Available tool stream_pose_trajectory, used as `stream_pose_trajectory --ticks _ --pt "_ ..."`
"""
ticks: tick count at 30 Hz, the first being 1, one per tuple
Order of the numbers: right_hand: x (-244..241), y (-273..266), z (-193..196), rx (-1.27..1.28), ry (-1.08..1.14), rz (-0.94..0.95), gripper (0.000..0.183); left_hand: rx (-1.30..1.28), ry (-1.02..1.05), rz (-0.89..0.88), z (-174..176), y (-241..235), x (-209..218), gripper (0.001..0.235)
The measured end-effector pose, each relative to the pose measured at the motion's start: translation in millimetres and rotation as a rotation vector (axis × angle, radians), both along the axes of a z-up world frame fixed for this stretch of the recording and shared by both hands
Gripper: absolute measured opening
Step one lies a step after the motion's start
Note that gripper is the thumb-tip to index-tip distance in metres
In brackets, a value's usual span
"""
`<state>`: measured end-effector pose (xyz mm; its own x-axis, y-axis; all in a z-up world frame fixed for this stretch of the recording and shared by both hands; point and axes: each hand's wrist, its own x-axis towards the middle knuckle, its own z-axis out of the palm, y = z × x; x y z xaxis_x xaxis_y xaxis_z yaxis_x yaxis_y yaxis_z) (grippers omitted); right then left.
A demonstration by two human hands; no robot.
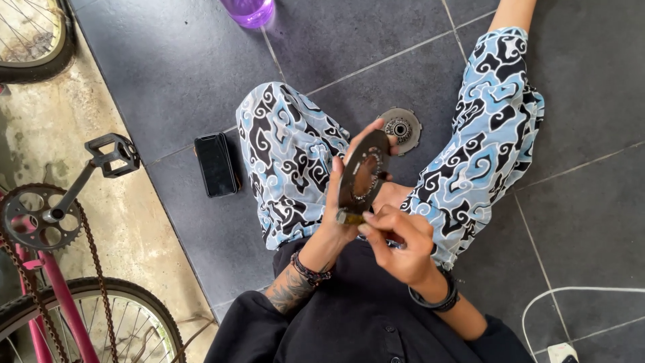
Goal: The person sits on the floor and cleans a bicycle sprocket using a small brush. They scrub the teeth and surface of the sprocket, rotating it to access different areas, while a bicycle and other parts are visible nearby.
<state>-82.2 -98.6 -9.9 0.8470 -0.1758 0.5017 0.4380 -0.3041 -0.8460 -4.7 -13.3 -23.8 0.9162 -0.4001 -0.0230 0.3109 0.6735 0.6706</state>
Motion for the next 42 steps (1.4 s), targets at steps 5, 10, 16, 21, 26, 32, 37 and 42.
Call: stream_pose_trajectory --ticks 5,10,16,21,26,32,37,42 --pt "33.6 -33.3 14.2 -0.07 -0.058 -0.129 0.013 0.062 -0.079 -0.019 11.4 -7.6 -13.5 0.095" --pt "27.5 -27.1 6.2 -0.073 -0.072 -0.151 0.014 0.066 -0.121 0.015 13.3 -4.0 -9.8 0.1" --pt "23.9 -31.4 7.3 -0.073 -0.035 -0.144 0.014 0.01 -0.088 -0.018 10.4 -4.7 -15.6 0.1" --pt "25.4 -33.7 -0.2 -0.05 -0.046 -0.106 0.01 0.091 -0.144 -0.003 9.3 -0.2 -6.4 0.1" --pt "15.0 -26.0 13.7 -0.04 -0.023 -0.108 0.011 0.0 -0.085 -0.087 15.9 -7.6 -10.4 0.095" --pt "20.7 -42.6 31.2 0.017 0.031 -0.243 0.011 0.116 -0.107 -0.206 13.0 -1.9 -5.9 0.107" --pt "17.4 -33.4 28.2 0.065 -0.022 -0.142 0.013 -0.204 0.013 -0.333 -2.1 3.1 2.9 0.108" --pt "35.1 -44.1 31.0 0.165 -0.026 -0.186 0.024 -0.078 -0.033 -0.234 -0.6 3.8 -3.0 0.116"
